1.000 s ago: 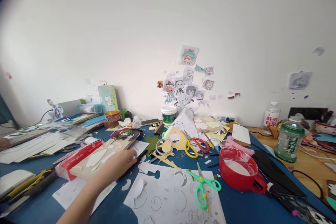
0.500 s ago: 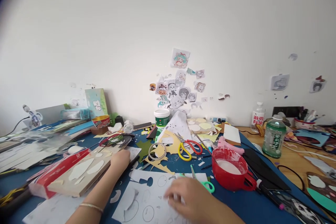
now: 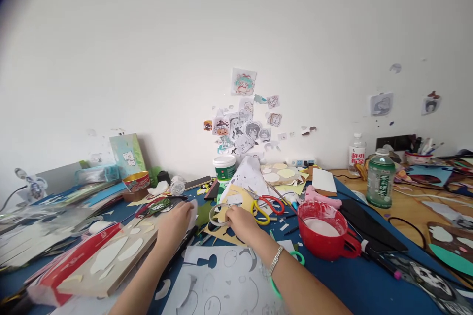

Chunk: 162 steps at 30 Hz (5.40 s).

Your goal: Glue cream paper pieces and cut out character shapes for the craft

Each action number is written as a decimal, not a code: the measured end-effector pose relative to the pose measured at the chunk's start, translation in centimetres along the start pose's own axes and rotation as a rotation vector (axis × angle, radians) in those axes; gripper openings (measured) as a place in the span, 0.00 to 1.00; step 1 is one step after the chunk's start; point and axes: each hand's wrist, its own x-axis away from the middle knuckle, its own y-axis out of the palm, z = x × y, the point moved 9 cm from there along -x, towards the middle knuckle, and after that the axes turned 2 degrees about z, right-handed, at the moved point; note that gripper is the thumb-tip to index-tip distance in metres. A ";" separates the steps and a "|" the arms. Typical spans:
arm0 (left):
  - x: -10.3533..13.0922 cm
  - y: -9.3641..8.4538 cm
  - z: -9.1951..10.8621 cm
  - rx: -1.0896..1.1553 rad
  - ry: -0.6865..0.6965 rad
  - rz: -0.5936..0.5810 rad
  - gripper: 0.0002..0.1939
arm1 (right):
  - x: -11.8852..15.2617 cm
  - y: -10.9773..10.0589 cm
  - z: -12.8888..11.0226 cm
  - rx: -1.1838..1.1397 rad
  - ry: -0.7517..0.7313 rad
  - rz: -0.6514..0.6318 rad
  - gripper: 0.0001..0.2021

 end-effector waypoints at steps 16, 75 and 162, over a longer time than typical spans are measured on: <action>0.3 0.7 8.9 0.246 0.524 0.190 0.18 | 0.9 -4.4 2.0 -0.328 0.180 0.298 0.04; 1.6 -1.3 9.7 0.473 0.504 0.419 0.10 | 1.5 -4.6 1.3 -0.657 0.060 0.498 0.04; -0.5 2.3 5.8 1.172 -0.072 0.093 0.16 | 1.7 -5.2 0.6 -1.346 0.263 0.419 0.10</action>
